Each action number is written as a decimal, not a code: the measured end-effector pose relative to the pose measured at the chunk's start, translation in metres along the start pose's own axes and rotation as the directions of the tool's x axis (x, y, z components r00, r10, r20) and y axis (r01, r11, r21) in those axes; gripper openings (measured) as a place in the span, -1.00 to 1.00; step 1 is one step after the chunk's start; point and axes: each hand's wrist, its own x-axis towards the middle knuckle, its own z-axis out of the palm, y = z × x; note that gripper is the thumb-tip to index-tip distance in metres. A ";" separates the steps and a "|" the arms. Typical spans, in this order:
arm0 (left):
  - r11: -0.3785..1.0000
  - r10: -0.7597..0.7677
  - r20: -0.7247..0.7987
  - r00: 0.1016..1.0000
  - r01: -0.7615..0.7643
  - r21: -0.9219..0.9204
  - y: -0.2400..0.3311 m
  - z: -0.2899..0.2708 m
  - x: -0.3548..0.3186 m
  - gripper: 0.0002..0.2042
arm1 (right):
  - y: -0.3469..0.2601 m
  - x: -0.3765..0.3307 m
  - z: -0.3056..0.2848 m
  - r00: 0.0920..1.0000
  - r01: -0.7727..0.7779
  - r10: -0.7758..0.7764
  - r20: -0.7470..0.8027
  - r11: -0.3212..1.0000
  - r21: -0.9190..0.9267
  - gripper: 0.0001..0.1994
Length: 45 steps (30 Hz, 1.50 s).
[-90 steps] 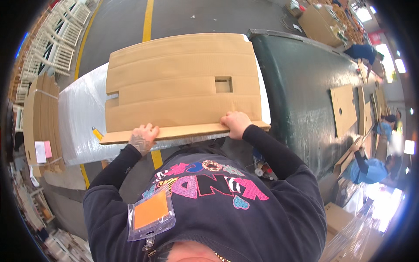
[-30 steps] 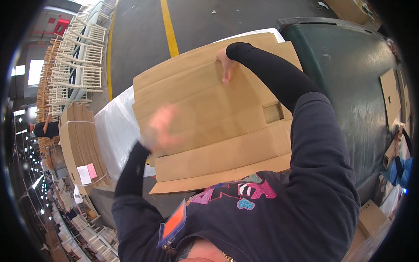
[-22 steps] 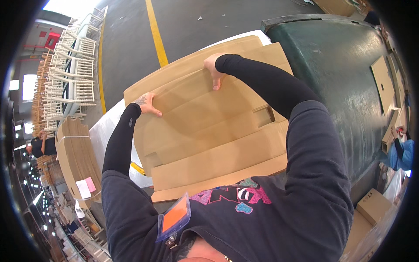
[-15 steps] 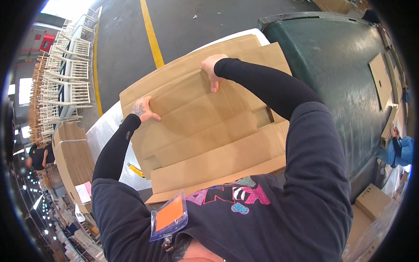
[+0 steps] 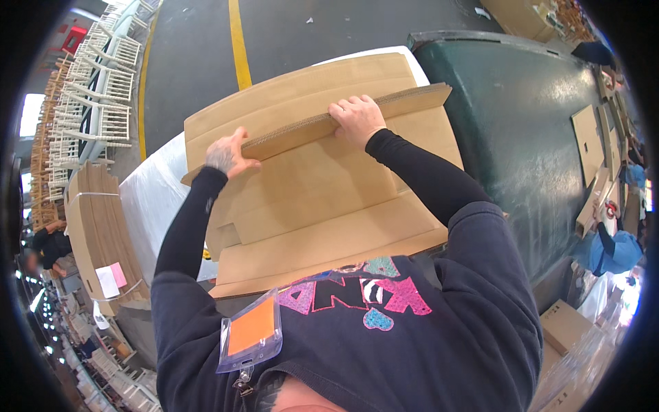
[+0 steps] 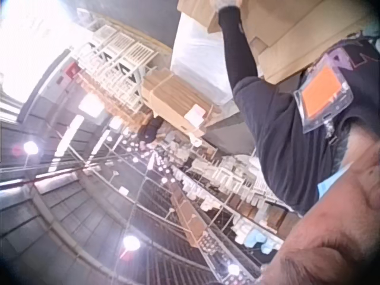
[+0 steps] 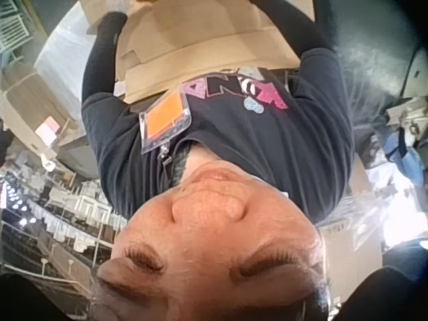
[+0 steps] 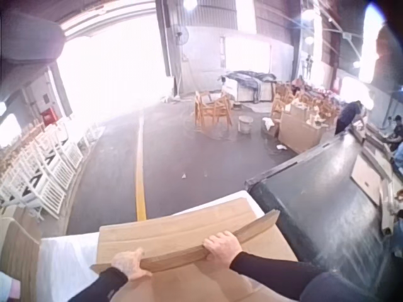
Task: The person repeatedly picks up flat cardboard pieces from a table and stacks them into a neat pile. They use a yellow utility knife to cut a plastic tie from a bundle of cardboard and remove the tie. The person continues stacking individual cardboard pieces by hand.
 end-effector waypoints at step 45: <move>0.907 0.420 -0.576 0.701 -0.348 0.237 0.121 -0.068 -0.056 -0.59 | -0.020 -0.101 -0.213 0.955 -0.129 0.057 -0.292 0.964 -0.233 0.05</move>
